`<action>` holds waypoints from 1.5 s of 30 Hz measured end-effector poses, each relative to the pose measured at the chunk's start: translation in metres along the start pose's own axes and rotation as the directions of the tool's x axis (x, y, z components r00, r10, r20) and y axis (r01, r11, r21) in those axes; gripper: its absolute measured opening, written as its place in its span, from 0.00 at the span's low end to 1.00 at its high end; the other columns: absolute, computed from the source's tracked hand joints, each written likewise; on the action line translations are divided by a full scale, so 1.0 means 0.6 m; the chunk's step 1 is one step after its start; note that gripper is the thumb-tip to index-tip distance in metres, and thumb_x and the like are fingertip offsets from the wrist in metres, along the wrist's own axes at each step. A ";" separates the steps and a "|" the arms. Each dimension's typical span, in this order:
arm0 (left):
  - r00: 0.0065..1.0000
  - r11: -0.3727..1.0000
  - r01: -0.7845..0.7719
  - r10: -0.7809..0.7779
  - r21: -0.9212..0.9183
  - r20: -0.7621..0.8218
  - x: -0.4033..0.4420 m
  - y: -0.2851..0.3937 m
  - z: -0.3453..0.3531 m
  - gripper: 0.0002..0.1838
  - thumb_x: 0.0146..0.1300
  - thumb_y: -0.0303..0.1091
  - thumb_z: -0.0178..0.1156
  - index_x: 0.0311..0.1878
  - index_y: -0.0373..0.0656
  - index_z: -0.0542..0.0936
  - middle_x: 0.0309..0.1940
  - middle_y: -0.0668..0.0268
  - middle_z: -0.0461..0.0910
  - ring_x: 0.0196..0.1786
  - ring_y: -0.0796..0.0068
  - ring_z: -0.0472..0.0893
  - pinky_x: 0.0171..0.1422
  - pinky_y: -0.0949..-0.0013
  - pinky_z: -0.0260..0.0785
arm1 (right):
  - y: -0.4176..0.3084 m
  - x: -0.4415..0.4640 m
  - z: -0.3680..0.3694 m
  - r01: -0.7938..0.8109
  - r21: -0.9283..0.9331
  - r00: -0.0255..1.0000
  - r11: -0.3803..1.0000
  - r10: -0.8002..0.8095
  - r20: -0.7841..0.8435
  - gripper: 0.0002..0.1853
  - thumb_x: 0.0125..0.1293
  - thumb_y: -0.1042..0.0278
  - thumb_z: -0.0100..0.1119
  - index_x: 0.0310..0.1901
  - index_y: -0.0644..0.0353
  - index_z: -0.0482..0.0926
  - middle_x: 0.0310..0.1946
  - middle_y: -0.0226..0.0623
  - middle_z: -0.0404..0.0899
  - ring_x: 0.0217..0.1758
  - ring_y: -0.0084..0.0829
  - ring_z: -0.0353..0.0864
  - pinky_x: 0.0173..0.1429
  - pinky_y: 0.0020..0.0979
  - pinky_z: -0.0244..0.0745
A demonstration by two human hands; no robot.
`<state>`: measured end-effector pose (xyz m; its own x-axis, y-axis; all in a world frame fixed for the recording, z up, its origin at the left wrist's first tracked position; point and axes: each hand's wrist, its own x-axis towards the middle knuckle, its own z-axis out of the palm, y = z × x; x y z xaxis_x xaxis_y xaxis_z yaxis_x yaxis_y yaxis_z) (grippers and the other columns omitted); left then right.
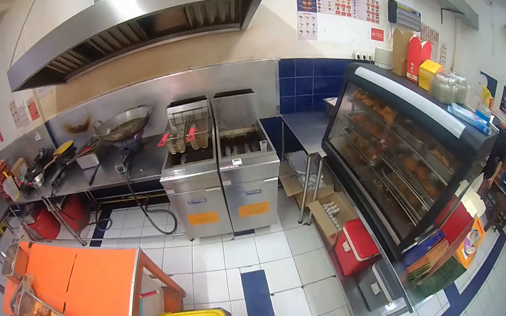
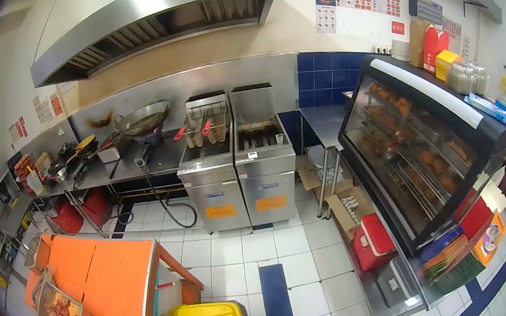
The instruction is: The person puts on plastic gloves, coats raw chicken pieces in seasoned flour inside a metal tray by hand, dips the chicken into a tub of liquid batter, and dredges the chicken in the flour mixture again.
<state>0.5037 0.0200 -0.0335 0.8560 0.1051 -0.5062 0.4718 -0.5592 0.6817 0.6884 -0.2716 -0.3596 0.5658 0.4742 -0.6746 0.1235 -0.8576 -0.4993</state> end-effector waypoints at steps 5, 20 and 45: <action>0.898 0.932 0.054 0.111 -0.358 0.426 0.091 0.046 0.164 0.29 0.81 0.55 0.51 0.71 0.44 0.78 0.64 0.47 0.82 0.64 0.45 0.82 0.68 0.50 0.74 | -0.110 -0.183 -0.113 0.078 0.997 0.997 -0.020 0.001 -0.078 0.32 0.70 0.64 0.75 0.71 0.55 0.70 0.63 0.50 0.78 0.61 0.49 0.85 0.63 0.50 0.85; 0.919 0.601 -0.354 0.083 -0.716 -0.385 -0.217 -0.086 0.210 0.21 0.80 0.43 0.58 0.57 0.30 0.83 0.44 0.60 0.88 0.48 0.69 0.86 0.55 0.65 0.78 | -0.577 -0.418 -0.064 0.270 0.953 0.797 0.138 -0.587 -0.141 0.46 0.74 0.58 0.70 0.85 0.58 0.54 0.80 0.48 0.67 0.83 0.37 0.65 0.83 0.35 0.65; 0.052 0.694 -0.522 -0.553 -0.495 -0.831 -1.281 -0.485 0.396 0.07 0.72 0.31 0.67 0.45 0.37 0.85 0.34 0.67 0.86 0.38 0.79 0.84 0.45 0.72 0.77 | -0.902 -0.990 0.849 0.430 0.767 0.262 0.477 -0.879 0.399 0.34 0.75 0.76 0.63 0.79 0.60 0.62 0.71 0.49 0.69 0.61 0.37 0.84 0.65 0.38 0.82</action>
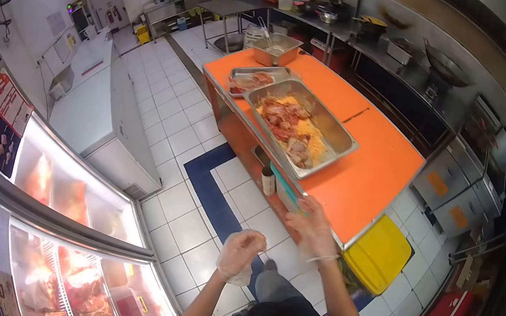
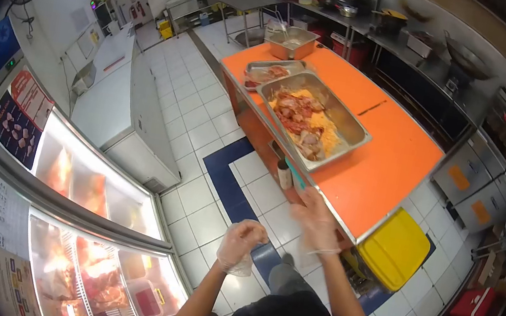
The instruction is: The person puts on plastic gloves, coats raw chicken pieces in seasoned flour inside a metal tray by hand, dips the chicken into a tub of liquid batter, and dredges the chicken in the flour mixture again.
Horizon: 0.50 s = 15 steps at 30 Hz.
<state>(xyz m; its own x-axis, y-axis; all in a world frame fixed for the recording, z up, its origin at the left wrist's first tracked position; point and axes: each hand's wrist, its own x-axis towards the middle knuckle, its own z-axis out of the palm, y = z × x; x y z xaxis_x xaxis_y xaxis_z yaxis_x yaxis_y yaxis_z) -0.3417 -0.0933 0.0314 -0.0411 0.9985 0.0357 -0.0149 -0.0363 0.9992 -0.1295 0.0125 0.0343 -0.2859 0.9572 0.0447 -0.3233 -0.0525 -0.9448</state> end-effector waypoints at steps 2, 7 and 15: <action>0.989 0.990 0.060 -0.076 -0.127 -0.129 0.046 -0.010 -0.056 0.06 0.73 0.29 0.66 0.46 0.36 0.84 0.37 0.67 0.86 0.40 0.78 0.84 0.47 0.71 0.77 | -0.035 0.046 -0.023 -0.104 0.004 0.991 0.995 0.104 -0.082 0.30 0.75 0.73 0.65 0.75 0.63 0.67 0.69 0.46 0.74 0.62 0.35 0.83 0.66 0.36 0.80; 0.976 0.993 0.051 -0.072 -0.104 -0.205 0.177 -0.051 -0.201 0.13 0.77 0.37 0.64 0.49 0.33 0.81 0.41 0.60 0.85 0.43 0.71 0.86 0.54 0.66 0.81 | -0.051 0.216 -0.048 -0.138 0.246 0.924 0.959 0.215 -0.317 0.22 0.79 0.64 0.64 0.68 0.63 0.77 0.58 0.39 0.84 0.55 0.32 0.84 0.64 0.35 0.80; 0.922 0.970 0.234 -0.242 -0.064 -0.302 0.512 -0.008 -0.387 0.20 0.77 0.40 0.67 0.58 0.31 0.80 0.46 0.57 0.86 0.45 0.68 0.87 0.53 0.66 0.80 | 0.082 0.573 -0.096 -0.151 0.338 0.811 0.929 0.312 -0.495 0.28 0.77 0.57 0.66 0.71 0.63 0.74 0.63 0.44 0.80 0.60 0.37 0.79 0.66 0.39 0.78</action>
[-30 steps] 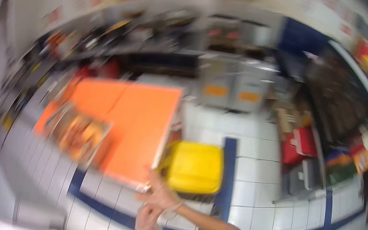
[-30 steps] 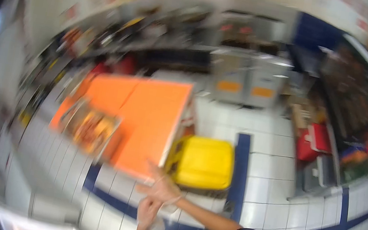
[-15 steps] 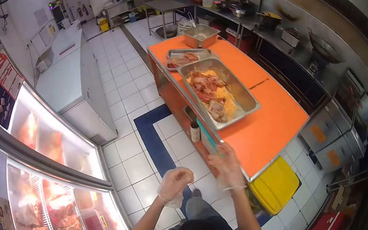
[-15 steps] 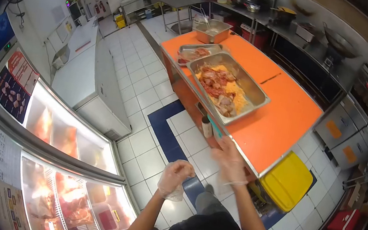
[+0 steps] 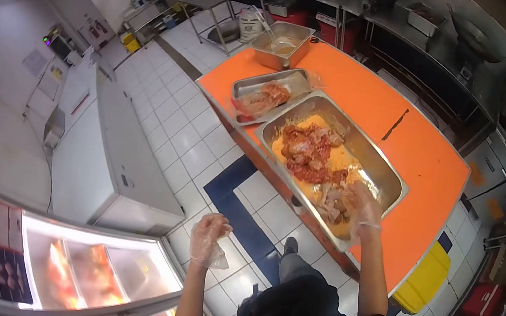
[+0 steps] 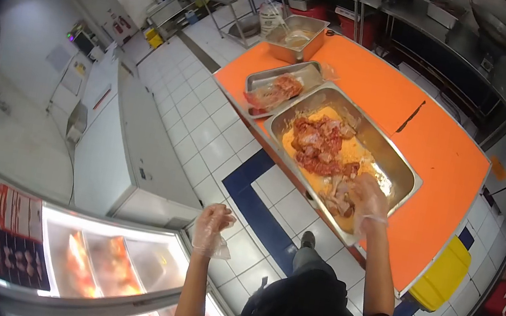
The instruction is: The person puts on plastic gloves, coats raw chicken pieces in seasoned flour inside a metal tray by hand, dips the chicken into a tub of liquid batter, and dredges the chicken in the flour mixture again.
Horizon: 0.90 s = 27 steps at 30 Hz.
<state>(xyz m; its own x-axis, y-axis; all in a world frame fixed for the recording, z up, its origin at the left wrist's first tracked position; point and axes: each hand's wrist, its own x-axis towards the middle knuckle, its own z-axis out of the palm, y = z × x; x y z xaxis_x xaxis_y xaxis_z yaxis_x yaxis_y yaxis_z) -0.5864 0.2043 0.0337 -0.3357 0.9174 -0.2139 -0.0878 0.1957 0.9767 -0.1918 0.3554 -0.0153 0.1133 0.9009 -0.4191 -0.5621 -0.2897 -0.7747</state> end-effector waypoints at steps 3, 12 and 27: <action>0.999 0.994 -0.008 0.012 -0.111 0.035 0.124 0.060 0.022 0.26 0.79 0.44 0.65 0.65 0.30 0.75 0.52 0.54 0.84 0.51 0.67 0.87 0.59 0.64 0.80 | 0.062 0.123 0.009 -0.080 -0.127 0.994 0.989 0.088 0.062 0.30 0.78 0.58 0.64 0.71 0.70 0.70 0.60 0.47 0.79 0.60 0.44 0.81 0.69 0.44 0.77; 0.687 0.552 0.706 -0.379 -0.444 0.621 0.560 -0.030 0.297 0.40 0.79 0.64 0.54 0.76 0.35 0.68 0.75 0.48 0.70 0.73 0.49 0.75 0.74 0.50 0.72 | 0.168 0.361 0.086 -0.219 -0.975 0.946 0.030 -0.240 -0.220 0.62 0.70 0.19 0.45 0.78 0.82 0.57 0.76 0.77 0.61 0.84 0.67 0.54 0.88 0.49 0.47; 0.351 0.353 0.935 -0.920 -0.021 0.177 0.716 -0.146 0.429 0.37 0.67 0.65 0.68 0.73 0.60 0.72 0.65 0.62 0.77 0.58 0.56 0.83 0.52 0.41 0.81 | 0.142 0.427 0.256 -0.034 -0.899 0.974 0.437 -0.188 -0.128 0.44 0.70 0.39 0.67 0.72 0.71 0.70 0.58 0.67 0.81 0.64 0.61 0.81 0.65 0.50 0.76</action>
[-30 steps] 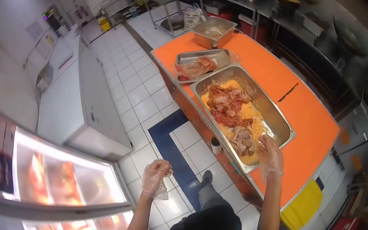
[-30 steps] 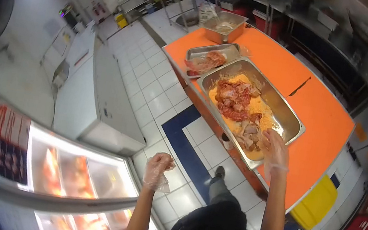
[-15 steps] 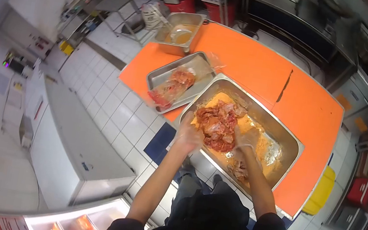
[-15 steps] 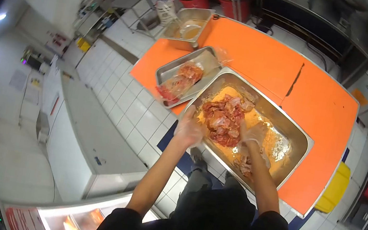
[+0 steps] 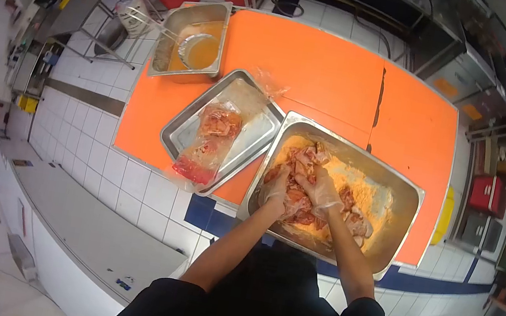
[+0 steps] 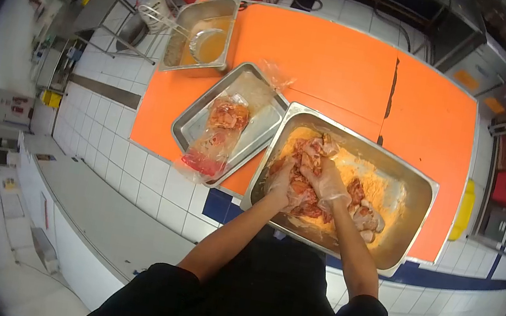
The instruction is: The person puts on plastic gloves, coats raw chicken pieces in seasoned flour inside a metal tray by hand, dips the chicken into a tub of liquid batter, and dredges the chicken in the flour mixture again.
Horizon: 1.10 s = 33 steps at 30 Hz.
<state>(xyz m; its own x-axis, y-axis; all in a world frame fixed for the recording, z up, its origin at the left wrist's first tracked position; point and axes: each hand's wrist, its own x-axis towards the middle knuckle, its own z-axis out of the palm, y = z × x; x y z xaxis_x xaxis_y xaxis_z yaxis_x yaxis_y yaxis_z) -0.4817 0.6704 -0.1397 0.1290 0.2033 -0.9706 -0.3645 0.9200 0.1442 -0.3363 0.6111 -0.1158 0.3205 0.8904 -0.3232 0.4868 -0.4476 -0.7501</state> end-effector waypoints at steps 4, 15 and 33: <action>0.999 0.986 0.041 -0.039 0.164 -0.016 -0.010 0.011 0.007 0.33 0.66 0.61 0.72 0.70 0.63 0.74 0.62 0.62 0.79 0.59 0.57 0.83 0.51 0.45 0.82 | 0.022 0.007 0.027 -0.035 0.112 0.998 0.993 0.028 0.062 0.45 0.68 0.39 0.70 0.74 0.68 0.70 0.67 0.63 0.77 0.72 0.56 0.76 0.72 0.46 0.73; 0.770 0.598 -0.614 0.307 0.515 0.560 -0.023 -0.019 -0.074 0.21 0.70 0.40 0.71 0.59 0.41 0.79 0.53 0.63 0.86 0.54 0.69 0.86 0.55 0.61 0.82 | -0.012 -0.017 -0.207 -0.101 0.007 0.854 0.995 0.083 0.514 0.37 0.69 0.44 0.67 0.71 0.63 0.77 0.70 0.51 0.78 0.71 0.50 0.79 0.79 0.44 0.69; 0.962 0.954 -0.129 0.186 -0.269 0.198 -0.006 -0.007 -0.005 0.38 0.74 0.67 0.52 0.73 0.47 0.75 0.73 0.59 0.77 0.73 0.53 0.76 0.77 0.42 0.67 | -0.060 0.121 0.092 0.265 -0.699 0.948 0.664 -0.049 0.314 0.35 0.61 0.45 0.67 0.63 0.64 0.82 0.55 0.54 0.87 0.59 0.50 0.88 0.65 0.45 0.81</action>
<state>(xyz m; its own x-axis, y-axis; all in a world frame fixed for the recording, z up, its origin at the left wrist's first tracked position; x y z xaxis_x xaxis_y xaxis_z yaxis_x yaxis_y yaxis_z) -0.4833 0.6647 -0.1375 0.2389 0.4331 -0.8691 -0.6125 0.7617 0.2112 -0.3755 0.6966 -0.1441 0.0255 0.8921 -0.4510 0.9763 -0.1193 -0.1807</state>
